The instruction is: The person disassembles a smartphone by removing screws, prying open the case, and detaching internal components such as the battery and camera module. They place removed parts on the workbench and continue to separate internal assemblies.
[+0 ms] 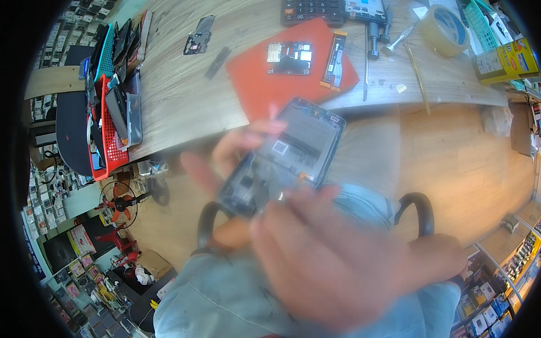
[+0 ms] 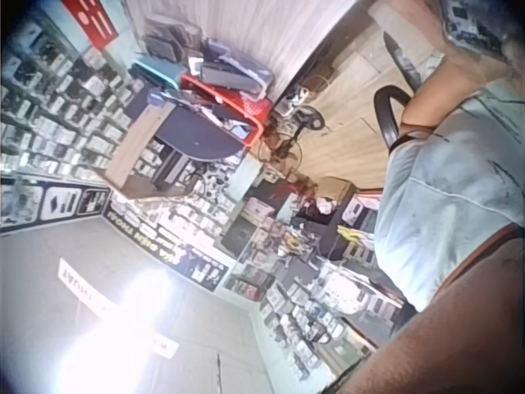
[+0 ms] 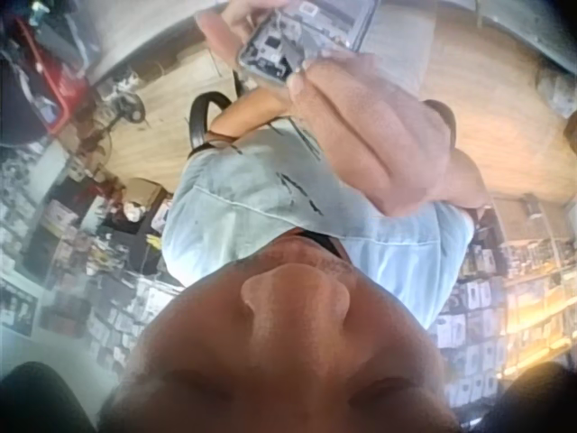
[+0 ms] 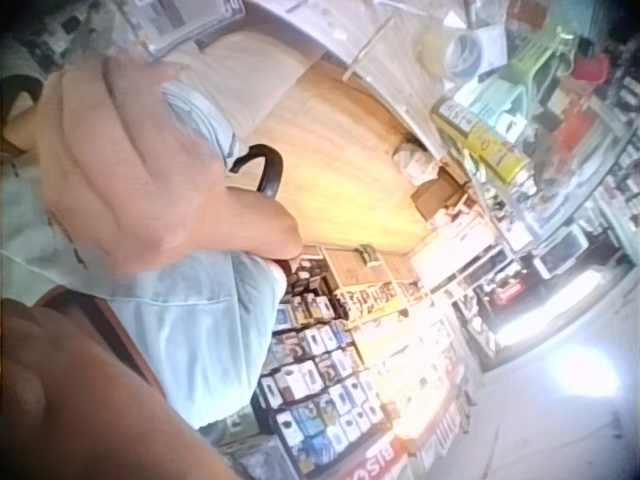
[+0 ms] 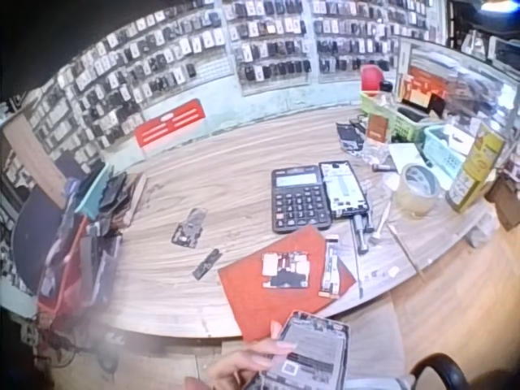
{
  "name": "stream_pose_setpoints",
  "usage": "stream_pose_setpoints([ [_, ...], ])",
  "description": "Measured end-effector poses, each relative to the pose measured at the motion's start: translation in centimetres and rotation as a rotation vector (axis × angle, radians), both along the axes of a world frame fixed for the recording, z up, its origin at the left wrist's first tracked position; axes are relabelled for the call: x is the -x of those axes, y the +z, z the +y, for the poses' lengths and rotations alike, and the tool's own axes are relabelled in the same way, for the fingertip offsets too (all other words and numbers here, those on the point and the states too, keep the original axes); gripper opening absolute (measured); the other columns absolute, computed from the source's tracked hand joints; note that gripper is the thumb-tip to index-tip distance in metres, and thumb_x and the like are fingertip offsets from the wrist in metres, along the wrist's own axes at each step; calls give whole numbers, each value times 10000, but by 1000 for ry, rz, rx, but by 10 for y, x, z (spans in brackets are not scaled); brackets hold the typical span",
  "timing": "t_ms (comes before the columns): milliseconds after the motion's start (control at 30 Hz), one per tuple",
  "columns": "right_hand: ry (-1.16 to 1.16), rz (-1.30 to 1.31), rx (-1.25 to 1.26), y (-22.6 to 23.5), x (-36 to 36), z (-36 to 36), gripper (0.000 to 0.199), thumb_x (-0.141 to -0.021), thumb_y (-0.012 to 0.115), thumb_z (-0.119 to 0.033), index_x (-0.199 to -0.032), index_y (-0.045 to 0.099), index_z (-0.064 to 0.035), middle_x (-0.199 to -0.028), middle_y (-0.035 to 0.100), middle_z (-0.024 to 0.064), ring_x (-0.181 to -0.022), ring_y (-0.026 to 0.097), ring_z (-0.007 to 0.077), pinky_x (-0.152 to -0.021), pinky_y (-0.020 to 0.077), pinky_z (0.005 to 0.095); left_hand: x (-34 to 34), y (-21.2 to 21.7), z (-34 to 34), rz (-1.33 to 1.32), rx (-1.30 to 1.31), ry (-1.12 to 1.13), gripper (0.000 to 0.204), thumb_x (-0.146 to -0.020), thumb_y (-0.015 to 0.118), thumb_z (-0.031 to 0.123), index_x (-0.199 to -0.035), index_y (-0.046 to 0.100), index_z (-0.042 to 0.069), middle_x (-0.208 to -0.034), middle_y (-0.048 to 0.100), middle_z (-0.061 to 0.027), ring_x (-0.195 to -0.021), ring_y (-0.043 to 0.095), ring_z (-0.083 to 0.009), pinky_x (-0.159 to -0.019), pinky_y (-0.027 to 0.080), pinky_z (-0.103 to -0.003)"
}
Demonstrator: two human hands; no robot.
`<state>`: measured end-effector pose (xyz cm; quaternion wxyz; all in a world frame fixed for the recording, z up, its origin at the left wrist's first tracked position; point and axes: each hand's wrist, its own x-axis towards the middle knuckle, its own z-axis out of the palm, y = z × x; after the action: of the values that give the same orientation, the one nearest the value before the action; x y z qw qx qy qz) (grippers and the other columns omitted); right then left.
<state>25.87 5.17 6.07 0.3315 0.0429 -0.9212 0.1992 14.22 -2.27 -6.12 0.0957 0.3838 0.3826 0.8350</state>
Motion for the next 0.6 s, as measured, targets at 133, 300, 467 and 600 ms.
stream_pose_setpoints([
  [133, -66, -137, 382, 16, -4, 16, 329, -834, 886, -41, -1134, 766, 24, -1067, 796, 182, -922, 806, 299, -720, 656, 352, -3, -1, 4, -1, -17, 53, 583, -1184, 154, 477, -1245, 488, 4, -1201, 636, -217, -1191, 686, -342, -1299, 294, -633],
  [300, 23, -177, 408, 19, -3, 33, 361, -815, 896, -38, -1149, 771, 19, -1075, 804, 172, -902, 806, 286, -700, 641, 336, -4, -1, 6, 2, -21, 98, 554, -1189, 166, 452, -1252, 483, 3, -1203, 627, -214, -1189, 684, -344, -1295, 301, -635],
  [467, 24, -40, 189, 5, 1, 18, 330, -829, 889, -60, -1124, 768, 23, -1039, 788, 192, -893, 808, 285, -713, 687, 364, -4, -1, 6, 8, -29, 139, 525, -1194, 178, 427, -1258, 478, 2, -1206, 618, -210, -1187, 683, -346, -1291, 308, -638],
  [600, 39, 33, -46, -5, 0, 12, 307, -850, 874, -64, -1118, 763, 34, -1027, 777, 197, -889, 807, 291, -727, 717, 394, -4, -1, 6, 10, -30, 157, 501, -1198, 188, 407, -1263, 474, 1, -1208, 611, -207, -1186, 683, -347, -1288, 314, -640],
])
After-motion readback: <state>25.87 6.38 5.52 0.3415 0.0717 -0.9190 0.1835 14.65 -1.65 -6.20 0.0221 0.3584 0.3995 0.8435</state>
